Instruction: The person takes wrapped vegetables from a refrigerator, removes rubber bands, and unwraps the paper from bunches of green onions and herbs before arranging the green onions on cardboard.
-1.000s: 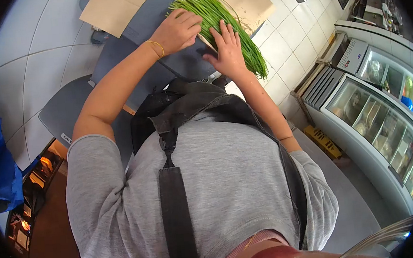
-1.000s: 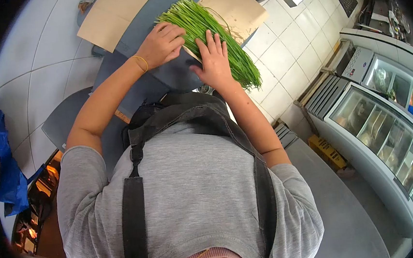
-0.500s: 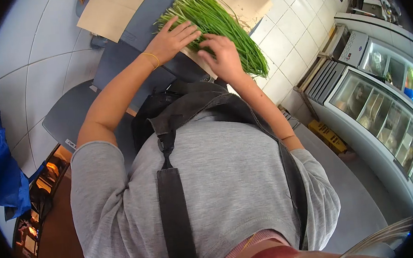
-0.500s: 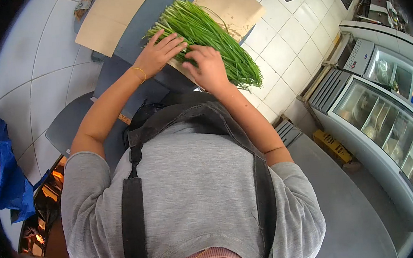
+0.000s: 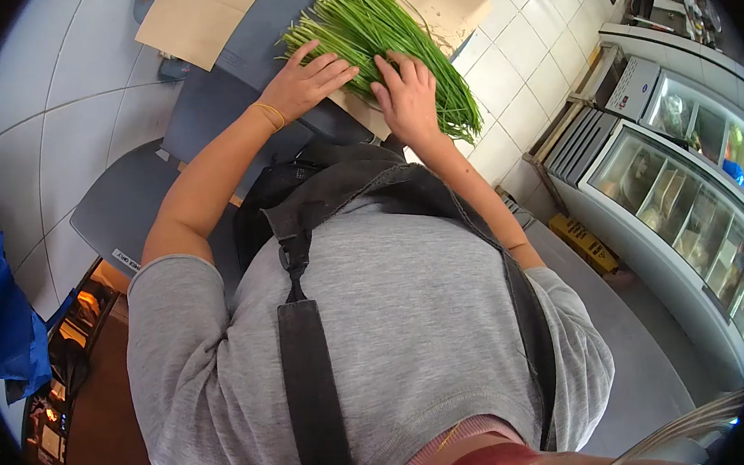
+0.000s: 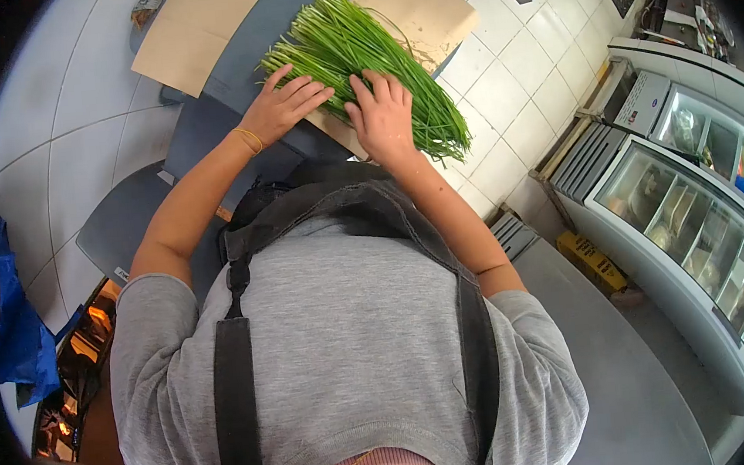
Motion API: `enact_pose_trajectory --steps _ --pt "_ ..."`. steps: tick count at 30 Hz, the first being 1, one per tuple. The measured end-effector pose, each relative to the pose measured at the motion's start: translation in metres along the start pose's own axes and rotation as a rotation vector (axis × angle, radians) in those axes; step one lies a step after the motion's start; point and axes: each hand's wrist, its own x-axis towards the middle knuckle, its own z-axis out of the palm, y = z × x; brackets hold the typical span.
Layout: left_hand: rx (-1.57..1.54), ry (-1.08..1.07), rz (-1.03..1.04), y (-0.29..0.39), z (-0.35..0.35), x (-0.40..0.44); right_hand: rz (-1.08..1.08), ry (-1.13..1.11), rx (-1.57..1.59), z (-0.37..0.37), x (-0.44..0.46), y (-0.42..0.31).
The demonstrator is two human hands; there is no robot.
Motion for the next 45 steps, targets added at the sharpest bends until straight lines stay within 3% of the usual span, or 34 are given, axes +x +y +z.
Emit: enact_pose_trajectory --steps 7,12,19,22,28,31,34,39,43,45 --pt "-0.033 0.016 -0.017 0.0 0.001 0.0 -0.009 -0.082 -0.277 -0.003 0.027 0.058" --pt "-0.068 -0.166 -0.044 0.003 -0.014 0.002 -0.003 -0.088 -0.135 -0.007 0.042 0.084" --pt "-0.262 -0.158 -0.112 0.007 -0.028 0.007 0.199 0.094 -0.05 0.005 0.048 0.099" --pt "-0.17 -0.141 -0.096 0.0 -0.014 0.024 0.08 0.198 -0.068 0.002 0.047 0.082" --pt "-0.024 -0.087 -0.114 -0.014 -0.017 0.073 -0.011 0.133 0.054 -0.001 0.026 0.046" --pt "-0.041 -0.343 -0.208 -0.014 -0.033 0.088 -0.057 0.122 0.074 0.005 0.013 0.043" --pt "-0.066 -0.376 -0.194 -0.016 -0.027 0.077 -0.024 0.137 0.129 -0.007 0.011 0.035" --pt "-0.078 -0.279 -0.14 -0.008 -0.027 0.048 0.11 0.234 0.133 -0.018 0.014 0.051" --pt "-0.104 -0.239 -0.143 -0.005 -0.021 0.037 -0.025 0.089 -0.118 -0.026 0.019 0.061" --pt "-0.123 -0.179 -0.154 -0.007 -0.021 0.04 0.038 0.109 -0.167 -0.021 0.022 0.072"
